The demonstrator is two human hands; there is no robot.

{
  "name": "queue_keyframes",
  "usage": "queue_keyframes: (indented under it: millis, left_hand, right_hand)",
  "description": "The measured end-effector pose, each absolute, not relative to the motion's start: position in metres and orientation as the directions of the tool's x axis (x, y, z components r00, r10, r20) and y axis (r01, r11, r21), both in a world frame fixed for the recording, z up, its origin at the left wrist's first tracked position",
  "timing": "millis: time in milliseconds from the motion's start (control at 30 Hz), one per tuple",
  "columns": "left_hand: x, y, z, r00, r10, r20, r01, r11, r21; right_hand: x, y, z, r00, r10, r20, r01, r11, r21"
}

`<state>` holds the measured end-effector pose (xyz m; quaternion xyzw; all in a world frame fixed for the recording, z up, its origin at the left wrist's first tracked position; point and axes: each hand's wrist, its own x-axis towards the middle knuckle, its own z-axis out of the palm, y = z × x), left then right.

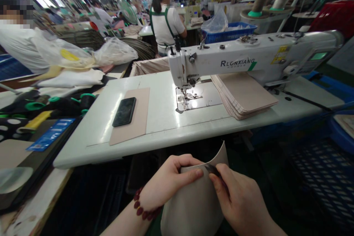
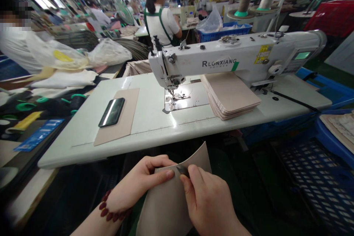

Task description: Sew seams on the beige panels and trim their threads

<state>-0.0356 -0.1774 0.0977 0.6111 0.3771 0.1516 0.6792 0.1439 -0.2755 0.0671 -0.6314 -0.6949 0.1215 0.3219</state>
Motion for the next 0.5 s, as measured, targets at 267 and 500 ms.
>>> queue_keyframes:
  millis: [267, 500]
  left_hand:
    - [-0.0348, -0.1767, 0.0962, 0.677, 0.652, -0.341, 0.212, 0.271, 0.939]
    - [-0.0342, -0.1779, 0.0954, 0.687, 0.627, -0.367, 0.215, 0.306, 0.927]
  right_hand:
    - [0.1441, -0.2752, 0.0658, -0.004, 0.936, 0.351, 0.813, 0.208, -0.544]
    - [0.1409, -0.276, 0.0573, 0.022, 0.903, 0.43, 0.811, 0.235, -0.536]
